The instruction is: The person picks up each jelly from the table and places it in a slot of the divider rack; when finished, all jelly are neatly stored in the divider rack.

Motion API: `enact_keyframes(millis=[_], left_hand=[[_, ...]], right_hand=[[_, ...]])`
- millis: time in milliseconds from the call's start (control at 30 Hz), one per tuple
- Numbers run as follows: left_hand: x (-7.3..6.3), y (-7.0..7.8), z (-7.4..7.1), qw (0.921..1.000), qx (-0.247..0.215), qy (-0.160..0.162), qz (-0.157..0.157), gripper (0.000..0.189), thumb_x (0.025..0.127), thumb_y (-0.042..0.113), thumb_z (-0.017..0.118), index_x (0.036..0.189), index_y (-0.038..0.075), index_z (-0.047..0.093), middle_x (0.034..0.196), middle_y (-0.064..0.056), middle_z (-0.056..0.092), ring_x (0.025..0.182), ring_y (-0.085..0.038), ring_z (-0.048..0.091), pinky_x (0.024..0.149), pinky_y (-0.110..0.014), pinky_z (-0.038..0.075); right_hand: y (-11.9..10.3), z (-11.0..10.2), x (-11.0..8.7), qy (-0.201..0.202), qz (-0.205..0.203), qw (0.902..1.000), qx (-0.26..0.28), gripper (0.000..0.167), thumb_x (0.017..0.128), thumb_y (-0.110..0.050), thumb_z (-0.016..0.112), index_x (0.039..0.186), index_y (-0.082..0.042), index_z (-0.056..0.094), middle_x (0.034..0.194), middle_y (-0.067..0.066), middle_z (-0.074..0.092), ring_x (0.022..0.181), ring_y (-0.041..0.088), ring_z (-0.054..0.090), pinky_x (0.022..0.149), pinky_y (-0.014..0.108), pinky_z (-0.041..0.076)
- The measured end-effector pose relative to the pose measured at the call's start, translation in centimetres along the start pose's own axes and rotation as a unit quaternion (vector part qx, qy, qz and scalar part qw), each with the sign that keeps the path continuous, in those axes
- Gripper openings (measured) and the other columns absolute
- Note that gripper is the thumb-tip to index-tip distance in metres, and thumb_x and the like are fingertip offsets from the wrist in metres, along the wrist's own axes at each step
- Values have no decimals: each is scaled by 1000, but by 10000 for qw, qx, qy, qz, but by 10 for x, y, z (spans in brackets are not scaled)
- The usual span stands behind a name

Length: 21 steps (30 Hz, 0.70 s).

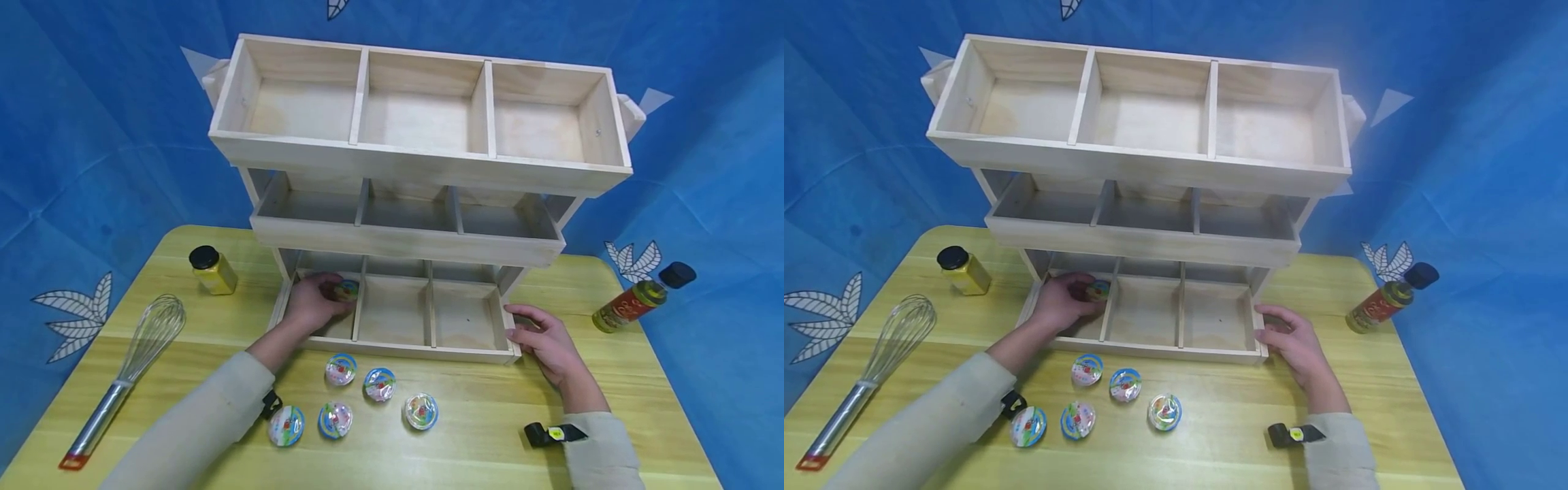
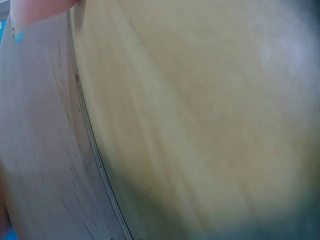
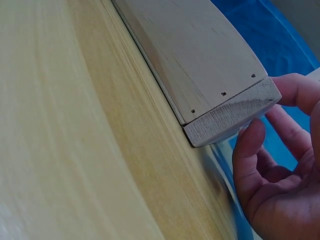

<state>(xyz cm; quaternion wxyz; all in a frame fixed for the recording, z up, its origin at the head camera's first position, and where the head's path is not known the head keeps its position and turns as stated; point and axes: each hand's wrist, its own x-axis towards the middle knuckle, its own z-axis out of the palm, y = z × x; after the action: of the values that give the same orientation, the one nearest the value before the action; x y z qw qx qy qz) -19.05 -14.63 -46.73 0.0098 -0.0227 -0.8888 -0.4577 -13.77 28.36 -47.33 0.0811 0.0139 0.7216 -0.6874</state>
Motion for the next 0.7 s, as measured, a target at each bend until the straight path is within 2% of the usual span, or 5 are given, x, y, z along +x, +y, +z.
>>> enact_keyframes(millis=[167, 333, 433, 567, 700], left_hand=[[0, 1, 0, 9999, -98, -6, -29, 52, 72, 15, 90, 116, 0, 66, 104, -14, 68, 94, -30, 64, 83, -42, 54], [-3, 2, -3, 9998, 154, 116, 109, 52, 71, 14, 90, 115, 0, 68, 102, -14, 68, 92, -29, 64, 82, -43, 53], [-10, 6, -10, 9990, 178, 327, 255, 48, 70, 9, 87, 114, 2, 70, 103, -13, 69, 92, -29, 65, 82, -43, 54], [-24, 9, -24, 9983, -147, 474, 311, 46, 73, 3, 82, 116, 1, 69, 108, -17, 68, 97, -32, 66, 85, -45, 55], [-40, 7, -40, 9981, -354, 425, 263, 43, 79, 2, 79, 119, -4, 65, 111, -22, 67, 99, -36, 65, 85, -46, 55]], right_hand=[[-2, -1, -1, -11, -28, 10000, 45, 43, 86, 4, 74, 128, 0, 63, 116, 10, 60, 93, 13, 63, 69, 25, 56], [-2, -1, -1, -28, -86, 10000, 35, 42, 85, 2, 75, 126, -3, 65, 110, 10, 62, 83, 12, 60, 59, 22, 51], [-2, -1, -1, -56, -98, 9999, -26, 41, 86, 1, 75, 126, -2, 65, 109, 9, 62, 78, 11, 58, 56, 22, 47], [0, 0, -1, -49, -77, 10000, -6, 42, 87, 1, 75, 127, -2, 64, 107, 9, 62, 77, 11, 57, 56, 22, 47], [2, 0, 1, -125, -124, 9998, 79, 44, 87, 4, 73, 129, 2, 61, 109, 11, 63, 86, 12, 62, 64, 23, 53]])
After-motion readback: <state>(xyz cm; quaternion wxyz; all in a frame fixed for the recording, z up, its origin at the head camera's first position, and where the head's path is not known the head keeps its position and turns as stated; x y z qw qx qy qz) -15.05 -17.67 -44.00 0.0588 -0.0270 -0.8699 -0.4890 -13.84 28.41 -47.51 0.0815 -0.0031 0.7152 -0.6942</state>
